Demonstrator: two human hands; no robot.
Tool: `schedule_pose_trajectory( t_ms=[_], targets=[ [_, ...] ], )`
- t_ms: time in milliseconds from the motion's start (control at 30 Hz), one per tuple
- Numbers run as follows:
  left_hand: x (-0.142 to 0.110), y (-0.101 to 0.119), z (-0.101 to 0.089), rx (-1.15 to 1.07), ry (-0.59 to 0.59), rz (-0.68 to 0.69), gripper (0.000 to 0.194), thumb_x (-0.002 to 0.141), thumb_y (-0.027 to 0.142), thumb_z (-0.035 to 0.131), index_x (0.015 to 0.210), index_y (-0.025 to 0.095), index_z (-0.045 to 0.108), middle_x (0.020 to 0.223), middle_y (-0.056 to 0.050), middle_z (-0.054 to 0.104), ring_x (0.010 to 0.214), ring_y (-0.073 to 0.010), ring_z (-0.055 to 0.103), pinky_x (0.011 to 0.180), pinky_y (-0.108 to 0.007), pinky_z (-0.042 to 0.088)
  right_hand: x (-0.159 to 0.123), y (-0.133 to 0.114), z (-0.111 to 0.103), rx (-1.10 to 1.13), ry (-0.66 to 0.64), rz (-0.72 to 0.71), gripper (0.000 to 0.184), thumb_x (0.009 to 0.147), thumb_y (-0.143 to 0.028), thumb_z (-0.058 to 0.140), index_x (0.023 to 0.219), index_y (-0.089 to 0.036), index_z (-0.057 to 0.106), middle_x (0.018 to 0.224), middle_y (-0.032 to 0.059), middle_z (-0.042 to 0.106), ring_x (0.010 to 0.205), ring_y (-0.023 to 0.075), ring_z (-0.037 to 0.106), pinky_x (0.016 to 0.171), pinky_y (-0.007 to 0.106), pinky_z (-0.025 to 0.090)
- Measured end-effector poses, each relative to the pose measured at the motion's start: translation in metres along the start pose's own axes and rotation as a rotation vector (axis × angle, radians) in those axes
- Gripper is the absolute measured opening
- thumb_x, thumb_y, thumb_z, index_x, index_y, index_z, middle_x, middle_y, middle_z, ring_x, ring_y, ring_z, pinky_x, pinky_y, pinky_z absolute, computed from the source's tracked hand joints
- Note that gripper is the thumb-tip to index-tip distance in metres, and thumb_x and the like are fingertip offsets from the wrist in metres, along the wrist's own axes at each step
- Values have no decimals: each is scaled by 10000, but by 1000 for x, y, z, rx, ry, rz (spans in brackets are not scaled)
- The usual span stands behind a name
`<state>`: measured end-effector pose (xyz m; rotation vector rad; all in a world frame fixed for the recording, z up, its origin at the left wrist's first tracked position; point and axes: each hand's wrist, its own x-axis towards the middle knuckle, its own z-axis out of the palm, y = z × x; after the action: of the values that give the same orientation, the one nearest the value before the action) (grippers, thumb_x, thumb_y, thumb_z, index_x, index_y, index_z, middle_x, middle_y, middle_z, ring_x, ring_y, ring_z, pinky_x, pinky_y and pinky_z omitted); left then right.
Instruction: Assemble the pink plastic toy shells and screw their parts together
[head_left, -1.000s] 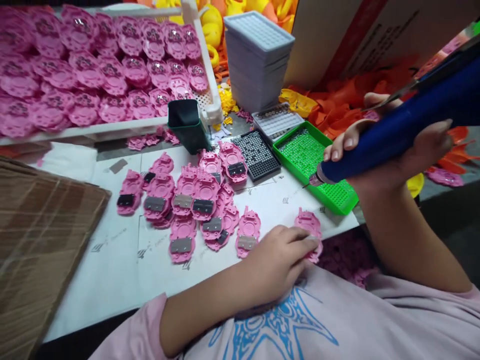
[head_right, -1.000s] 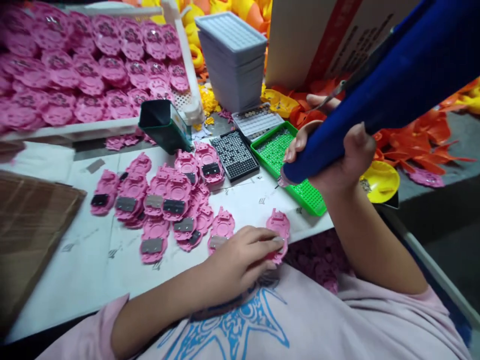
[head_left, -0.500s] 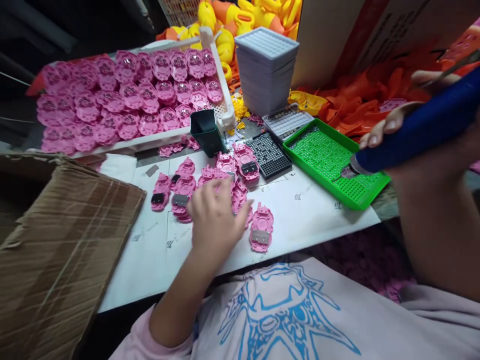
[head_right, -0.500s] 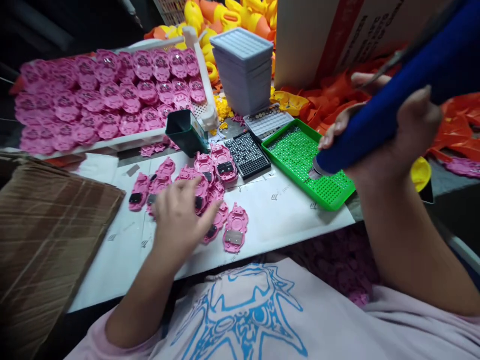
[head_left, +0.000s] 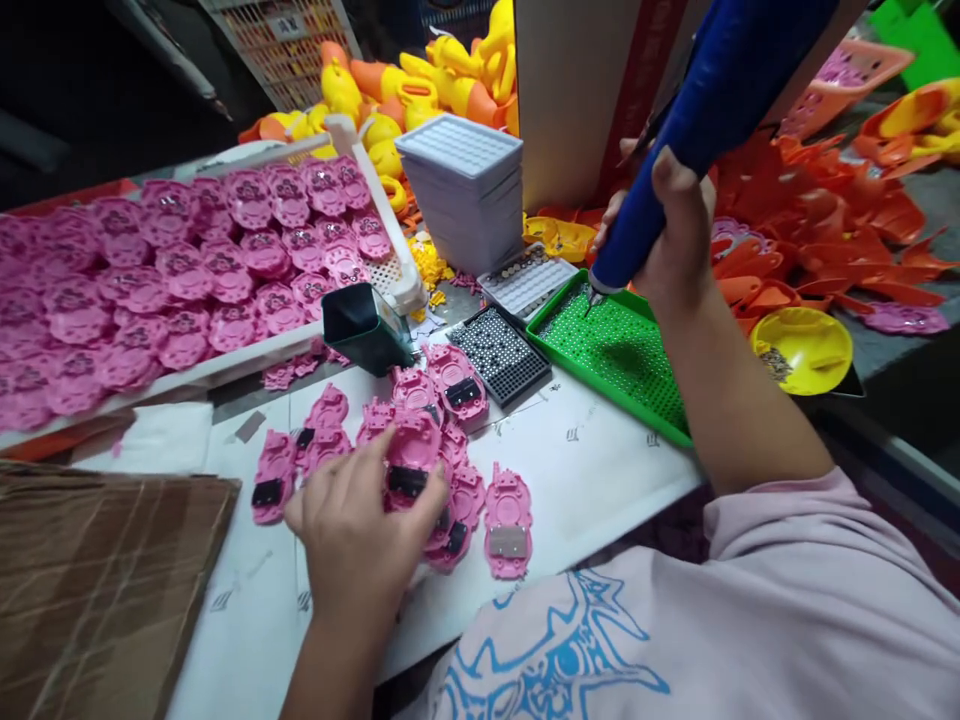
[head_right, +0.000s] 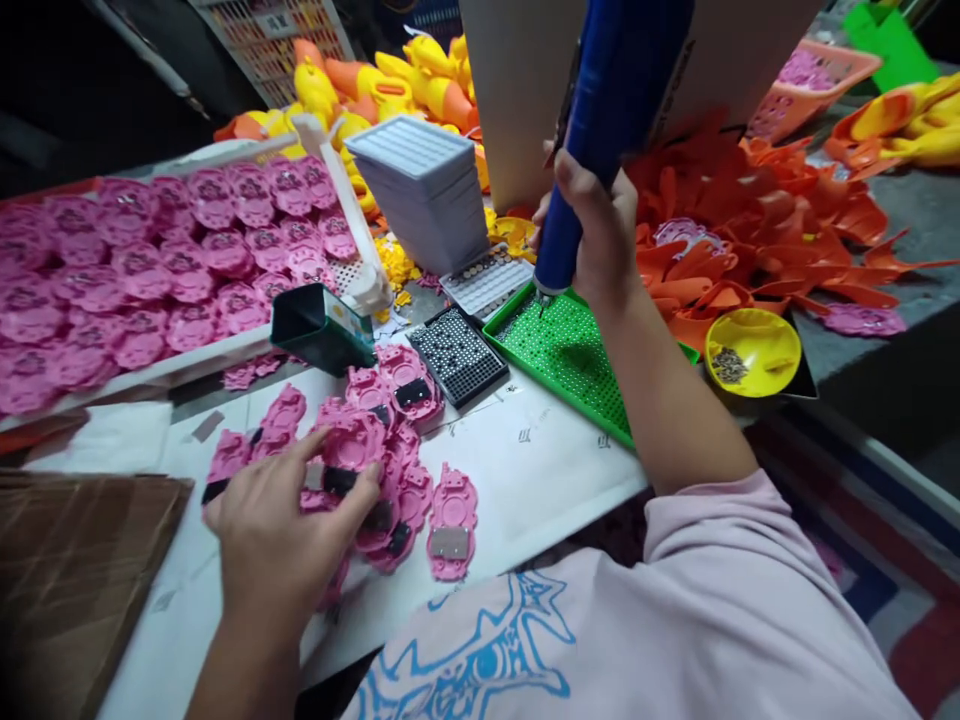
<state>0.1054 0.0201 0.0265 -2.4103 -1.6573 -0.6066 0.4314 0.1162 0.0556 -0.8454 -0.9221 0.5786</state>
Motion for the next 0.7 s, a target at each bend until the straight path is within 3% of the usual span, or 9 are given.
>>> schedule_pose_trajectory(
  t_ms=[67,133,233,333,467,700],
  targets=[
    [-1,15,-2,-156,-42,196,403,787,330,629,1148,166,561,982,-98,671,926,-270,587,840,-428,427,-2,10,-5,26,23,-4,418,646,-598,656,893,-271,571,529,-76,542,412,122,507,408,299,458],
    [-2,37,0,-310,-201,357,401,807,263,595,1183,138,535,1049,-116,654,957,-248,579,845,-400,456,-5,18,-9,22,32,2,403,655,-595,643,901,-286,559,529,-88,539,425,127,507,433,313,478],
    [-6,72,11,-383,-463,440,351,808,213,566,1145,116,574,1050,-131,641,931,-253,574,788,-398,503,-8,25,-12,-37,17,43,401,659,-610,616,913,-305,561,531,-89,542,426,140,490,445,344,479],
    [-12,93,24,-371,-591,462,328,805,202,564,1120,119,596,1051,-126,633,918,-264,566,777,-428,519,-10,25,-12,-75,18,78,413,645,-625,611,911,-313,570,527,-84,536,431,145,489,443,347,472],
    [-16,98,35,-346,-603,437,320,846,217,540,1148,120,582,1072,-126,619,917,-257,559,785,-433,521,-10,24,-11,-80,26,84,389,645,-607,603,891,-306,587,511,-85,530,437,143,479,415,323,449],
    [-16,94,41,-271,-507,389,358,854,246,566,1189,122,548,1197,-153,553,983,-266,532,820,-422,483,-6,27,-15,-92,-17,72,454,616,-645,615,884,-279,605,483,-89,534,416,133,477,395,302,433]
  ],
)
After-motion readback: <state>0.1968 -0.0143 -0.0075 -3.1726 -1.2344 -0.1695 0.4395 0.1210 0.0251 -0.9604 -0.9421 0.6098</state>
